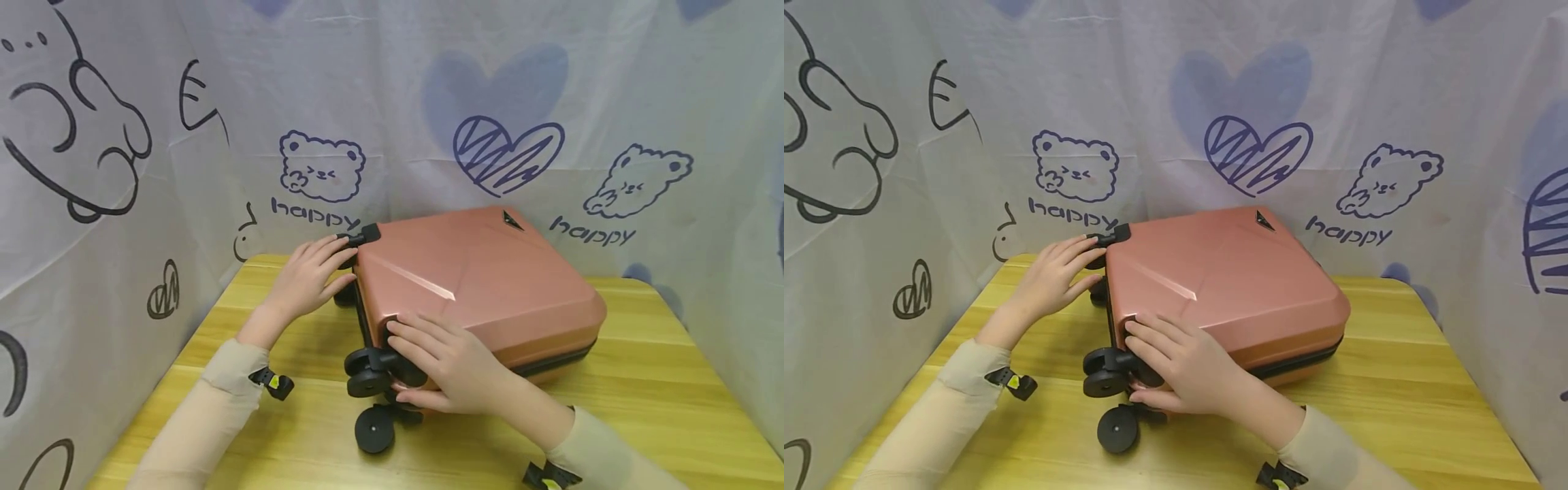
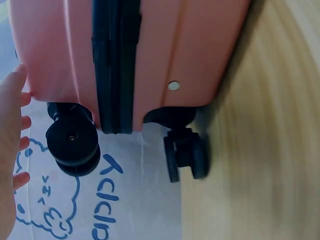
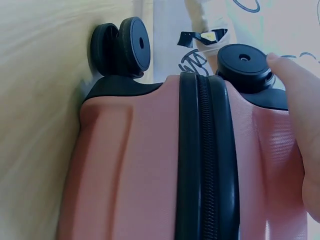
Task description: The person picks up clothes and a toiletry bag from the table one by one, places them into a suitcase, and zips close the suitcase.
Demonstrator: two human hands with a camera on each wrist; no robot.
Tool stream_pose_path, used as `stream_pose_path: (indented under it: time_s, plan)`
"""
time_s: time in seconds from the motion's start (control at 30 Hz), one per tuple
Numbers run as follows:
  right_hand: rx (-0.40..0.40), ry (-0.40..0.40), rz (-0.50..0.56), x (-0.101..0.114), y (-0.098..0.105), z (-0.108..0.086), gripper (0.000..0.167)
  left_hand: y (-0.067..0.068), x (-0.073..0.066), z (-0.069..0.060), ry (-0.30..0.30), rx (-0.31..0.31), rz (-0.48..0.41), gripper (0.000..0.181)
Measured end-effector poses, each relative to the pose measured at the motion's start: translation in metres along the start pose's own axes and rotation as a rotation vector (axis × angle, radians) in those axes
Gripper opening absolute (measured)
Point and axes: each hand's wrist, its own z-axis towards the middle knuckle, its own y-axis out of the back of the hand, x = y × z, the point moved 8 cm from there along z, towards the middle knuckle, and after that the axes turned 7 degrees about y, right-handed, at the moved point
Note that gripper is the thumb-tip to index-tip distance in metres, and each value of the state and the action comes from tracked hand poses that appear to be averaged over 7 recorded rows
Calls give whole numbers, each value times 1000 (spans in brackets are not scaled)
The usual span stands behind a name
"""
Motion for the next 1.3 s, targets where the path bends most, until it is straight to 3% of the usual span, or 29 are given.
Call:
stream_pose_path:
  time_s: [0.27, 0.63, 0.8, 1.0, 1.2, 1.3]
  plan:
    - [-181, 45, 19, 12, 26, -22, 58, -2, -5, 12, -2, 89, -10, 66]
    - [-382, 137, 131, 12, 62, -56, 47, 6, -25, 11, -44, 204, -7, 73]
    - [-442, 113, 163, 8, 74, -70, 47, 13, -33, 14, -69, 215, -20, 75]
    - [-477, 84, 198, 3, 91, -86, 45, 12, -41, 26, -101, 253, -31, 72]
    - [-578, 45, 331, -5, 107, -104, 42, 0, -53, 38, -138, 356, -50, 71]
    - [-590, -29, 408, -13, 110, -113, 37, -9, -57, 44, -139, 418, -70, 74]
